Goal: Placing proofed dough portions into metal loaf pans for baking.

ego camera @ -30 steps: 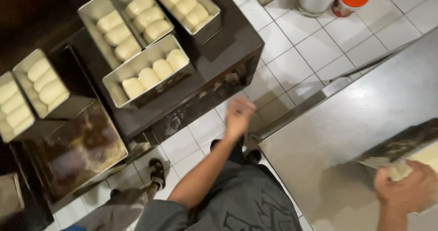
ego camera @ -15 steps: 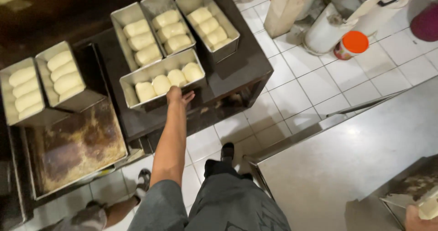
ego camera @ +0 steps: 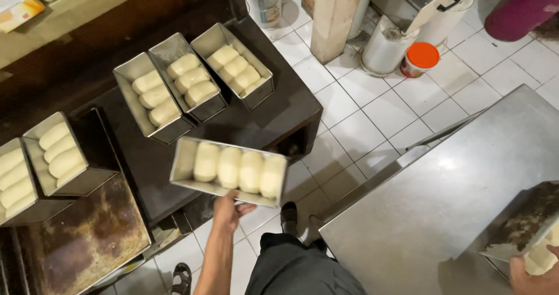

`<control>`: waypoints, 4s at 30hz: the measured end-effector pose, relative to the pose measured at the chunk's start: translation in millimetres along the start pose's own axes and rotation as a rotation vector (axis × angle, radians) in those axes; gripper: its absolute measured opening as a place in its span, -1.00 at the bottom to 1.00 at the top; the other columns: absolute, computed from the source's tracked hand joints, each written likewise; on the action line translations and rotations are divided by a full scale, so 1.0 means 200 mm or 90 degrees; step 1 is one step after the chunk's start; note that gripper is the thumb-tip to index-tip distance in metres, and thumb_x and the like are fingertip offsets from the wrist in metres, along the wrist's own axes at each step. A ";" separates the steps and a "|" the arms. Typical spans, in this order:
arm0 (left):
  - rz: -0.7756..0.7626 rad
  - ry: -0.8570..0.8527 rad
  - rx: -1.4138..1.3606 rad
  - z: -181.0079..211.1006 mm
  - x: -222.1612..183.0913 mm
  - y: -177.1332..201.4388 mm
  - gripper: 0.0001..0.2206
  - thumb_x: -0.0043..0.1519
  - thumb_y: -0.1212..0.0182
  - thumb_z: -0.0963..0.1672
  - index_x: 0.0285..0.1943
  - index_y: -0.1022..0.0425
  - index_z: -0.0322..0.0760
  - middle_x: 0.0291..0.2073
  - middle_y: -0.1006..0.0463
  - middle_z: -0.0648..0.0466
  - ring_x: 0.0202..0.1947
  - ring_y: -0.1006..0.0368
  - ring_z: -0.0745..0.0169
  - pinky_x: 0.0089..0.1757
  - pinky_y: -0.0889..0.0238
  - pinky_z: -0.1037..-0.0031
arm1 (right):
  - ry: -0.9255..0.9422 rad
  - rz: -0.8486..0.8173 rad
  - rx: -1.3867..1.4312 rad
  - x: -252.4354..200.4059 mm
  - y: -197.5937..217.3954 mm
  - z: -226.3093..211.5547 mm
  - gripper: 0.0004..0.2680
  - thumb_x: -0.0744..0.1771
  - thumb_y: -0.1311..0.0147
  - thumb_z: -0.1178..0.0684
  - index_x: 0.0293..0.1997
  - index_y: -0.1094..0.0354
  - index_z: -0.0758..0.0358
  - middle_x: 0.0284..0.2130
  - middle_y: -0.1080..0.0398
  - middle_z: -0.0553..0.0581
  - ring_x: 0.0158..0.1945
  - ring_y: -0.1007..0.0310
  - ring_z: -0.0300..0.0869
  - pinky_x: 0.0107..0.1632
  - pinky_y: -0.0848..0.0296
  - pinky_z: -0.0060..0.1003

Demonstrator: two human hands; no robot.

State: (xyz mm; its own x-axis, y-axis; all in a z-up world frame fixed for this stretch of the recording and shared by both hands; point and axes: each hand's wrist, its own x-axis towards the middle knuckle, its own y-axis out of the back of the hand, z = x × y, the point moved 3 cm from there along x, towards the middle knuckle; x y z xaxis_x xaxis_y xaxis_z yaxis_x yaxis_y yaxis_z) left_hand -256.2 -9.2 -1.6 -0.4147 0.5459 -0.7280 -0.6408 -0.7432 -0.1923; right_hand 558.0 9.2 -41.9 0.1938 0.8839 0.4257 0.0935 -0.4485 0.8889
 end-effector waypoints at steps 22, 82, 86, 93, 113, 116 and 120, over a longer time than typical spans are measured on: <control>-0.762 0.158 0.813 -0.64 -0.64 -1.63 -0.62 0.23 -0.10 -0.09 0.13 -0.47 -0.51 -0.30 -0.65 -0.29 -0.58 -0.57 -0.15 -0.52 -0.50 0.16 | -0.282 0.200 0.325 -0.53 0.86 -1.26 -0.62 0.33 -0.26 0.16 0.25 -0.20 0.36 0.22 -0.25 0.29 0.35 -0.25 0.04 0.38 -0.25 -0.08; -0.709 -0.439 0.856 -0.71 -0.83 -1.40 -0.73 0.26 -0.22 -0.06 0.10 -0.63 -0.13 -0.07 -0.64 0.01 -0.17 -0.57 -0.18 -0.19 -0.41 0.10 | -0.137 -0.844 0.062 0.23 -0.04 -1.04 -0.68 0.34 0.05 -0.16 0.01 -0.48 0.26 -0.06 -0.54 0.37 -0.01 -0.52 0.14 0.06 -0.43 0.04; -0.714 -0.433 0.881 -0.72 -0.87 -1.33 -0.76 0.27 -0.21 -0.06 0.06 -0.65 -0.12 -0.04 -0.64 0.01 -0.14 -0.57 -0.19 -0.15 -0.41 0.11 | -0.088 -0.915 0.051 0.00 -0.10 -1.11 -0.69 0.34 0.06 -0.13 -0.03 -0.53 0.26 -0.11 -0.57 0.38 -0.09 -0.59 0.16 -0.01 -0.49 0.03; -0.730 -0.421 0.856 -0.64 -0.85 -1.41 -0.72 0.24 -0.25 -0.04 0.08 -0.63 -0.14 -0.02 -0.64 0.02 -0.09 -0.57 -0.16 -0.11 -0.41 0.13 | -0.164 -0.998 0.024 -0.11 0.18 -1.48 -0.66 0.36 0.04 -0.22 -0.03 -0.55 0.21 -0.08 -0.56 0.29 -0.03 -0.55 0.15 0.05 -0.47 0.02; -0.839 -0.412 0.854 -0.65 -0.78 -1.44 -0.72 0.23 -0.30 -0.02 0.04 -0.62 -0.18 -0.10 -0.64 -0.02 -0.22 -0.61 -0.05 -0.22 -0.42 0.15 | -0.251 -0.750 0.314 -0.62 -0.01 -1.53 -0.81 0.19 -0.08 0.16 -0.19 -0.48 0.38 -0.32 -0.52 0.39 -0.20 -0.53 0.18 -0.15 -0.46 0.05; -0.828 -0.400 0.826 -0.67 -0.78 -1.46 -0.72 0.22 -0.32 -0.02 0.05 -0.62 -0.18 -0.09 -0.64 -0.01 -0.23 -0.62 -0.02 -0.22 -0.43 0.17 | -0.179 -0.733 0.285 -0.65 -0.20 -1.32 -0.83 0.20 -0.13 0.11 -0.23 -0.49 0.32 -0.35 -0.52 0.36 -0.25 -0.53 0.15 -0.20 -0.45 0.03; -0.847 -0.389 0.834 -0.61 -0.79 -1.48 -0.72 0.20 -0.34 -0.03 0.04 -0.63 -0.16 -0.09 -0.65 0.00 -0.22 -0.62 -0.02 -0.21 -0.43 0.19 | -0.011 -0.642 0.306 -0.59 -0.42 -1.22 -0.81 0.15 -0.24 0.04 -0.28 -0.52 0.28 -0.33 -0.53 0.41 -0.25 -0.52 0.23 -0.18 -0.44 0.06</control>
State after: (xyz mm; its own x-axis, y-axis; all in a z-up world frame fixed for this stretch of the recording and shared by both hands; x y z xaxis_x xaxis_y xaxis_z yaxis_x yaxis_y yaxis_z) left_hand 77.8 76.3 90.1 0.7065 0.6742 -0.2151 -0.5669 0.7211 0.3983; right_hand 289.0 -25.6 -125.0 -0.1715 0.8716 -0.4592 0.5829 0.4655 0.6659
